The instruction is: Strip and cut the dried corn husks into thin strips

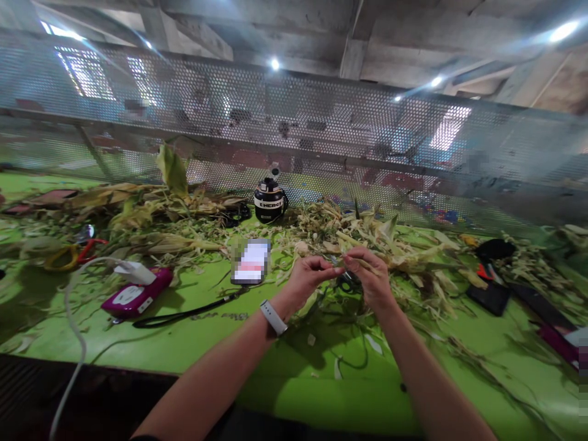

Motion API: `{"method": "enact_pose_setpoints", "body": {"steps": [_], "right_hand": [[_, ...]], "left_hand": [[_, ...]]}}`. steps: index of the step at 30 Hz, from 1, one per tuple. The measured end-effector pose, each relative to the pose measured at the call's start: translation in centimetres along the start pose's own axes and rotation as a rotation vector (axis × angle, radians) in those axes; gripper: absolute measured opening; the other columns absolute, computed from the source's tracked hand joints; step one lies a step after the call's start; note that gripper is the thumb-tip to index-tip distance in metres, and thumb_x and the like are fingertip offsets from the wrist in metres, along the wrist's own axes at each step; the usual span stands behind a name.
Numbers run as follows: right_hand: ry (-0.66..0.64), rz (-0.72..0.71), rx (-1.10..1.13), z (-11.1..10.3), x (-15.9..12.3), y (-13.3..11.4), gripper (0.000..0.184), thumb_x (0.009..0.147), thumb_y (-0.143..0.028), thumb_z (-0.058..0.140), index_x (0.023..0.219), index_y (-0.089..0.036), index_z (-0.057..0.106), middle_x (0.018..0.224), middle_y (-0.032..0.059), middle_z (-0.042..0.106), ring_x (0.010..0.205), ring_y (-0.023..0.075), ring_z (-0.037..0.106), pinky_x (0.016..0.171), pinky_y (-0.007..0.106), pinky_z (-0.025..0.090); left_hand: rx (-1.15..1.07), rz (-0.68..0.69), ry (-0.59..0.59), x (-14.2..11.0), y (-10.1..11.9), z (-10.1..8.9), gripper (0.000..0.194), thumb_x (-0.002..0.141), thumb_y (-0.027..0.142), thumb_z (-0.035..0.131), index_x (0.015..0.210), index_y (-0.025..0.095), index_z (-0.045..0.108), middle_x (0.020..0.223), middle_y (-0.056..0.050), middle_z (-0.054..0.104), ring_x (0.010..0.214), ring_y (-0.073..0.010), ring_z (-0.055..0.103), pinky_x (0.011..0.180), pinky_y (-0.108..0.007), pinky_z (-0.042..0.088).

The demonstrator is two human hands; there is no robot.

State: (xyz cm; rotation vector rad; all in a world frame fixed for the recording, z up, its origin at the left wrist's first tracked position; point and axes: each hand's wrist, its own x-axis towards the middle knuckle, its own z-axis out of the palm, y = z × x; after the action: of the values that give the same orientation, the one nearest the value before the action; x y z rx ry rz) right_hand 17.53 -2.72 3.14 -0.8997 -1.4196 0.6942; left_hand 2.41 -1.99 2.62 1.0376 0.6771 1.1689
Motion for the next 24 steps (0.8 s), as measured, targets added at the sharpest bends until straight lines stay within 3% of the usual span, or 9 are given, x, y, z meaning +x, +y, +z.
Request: {"method": "enact_pose_setpoints", "body": {"steps": [11, 18, 24], "right_hand": [[-0.058, 0.000, -0.031, 0.3, -0.1, 0.4, 0.018, 0.075, -0.038, 0.066, 0.070, -0.021, 0.067, 0.076, 0.0021, 0.061, 0.073, 0.0162, 0.055, 0.066, 0.027, 0.044], [-0.155, 0.049, -0.036, 0.7, -0.3, 0.2, 0.021, 0.068, -0.033, 0.071, 0.085, -0.021, 0.066, 0.080, 0.0013, 0.061, 0.069, 0.0141, 0.056, 0.064, 0.026, 0.047], [-0.192, -0.101, -0.211, 1.0, -0.3, 0.6, 0.013, 0.071, -0.030, 0.067, 0.079, -0.021, 0.063, 0.073, 0.0016, 0.058, 0.064, 0.0138, 0.055, 0.061, 0.027, 0.048]], "left_hand": [[-0.102, -0.010, 0.040, 0.0, -0.1, 0.2, 0.040, 0.042, 0.032, 0.086, 0.050, 0.014, 0.051, 0.054, 0.004, 0.056, 0.058, -0.0075, 0.050, 0.063, -0.023, 0.037], [-0.283, -0.084, 0.119, 0.3, -0.9, -0.1, 0.040, 0.044, 0.034, 0.085, 0.048, 0.016, 0.049, 0.057, 0.003, 0.055, 0.062, -0.0084, 0.051, 0.064, -0.022, 0.039], [-0.409, -0.166, 0.175, 0.6, -1.8, -0.2, 0.038, 0.043, 0.027, 0.086, 0.049, 0.017, 0.050, 0.061, 0.003, 0.056, 0.062, -0.0082, 0.051, 0.061, -0.022, 0.041]]}}
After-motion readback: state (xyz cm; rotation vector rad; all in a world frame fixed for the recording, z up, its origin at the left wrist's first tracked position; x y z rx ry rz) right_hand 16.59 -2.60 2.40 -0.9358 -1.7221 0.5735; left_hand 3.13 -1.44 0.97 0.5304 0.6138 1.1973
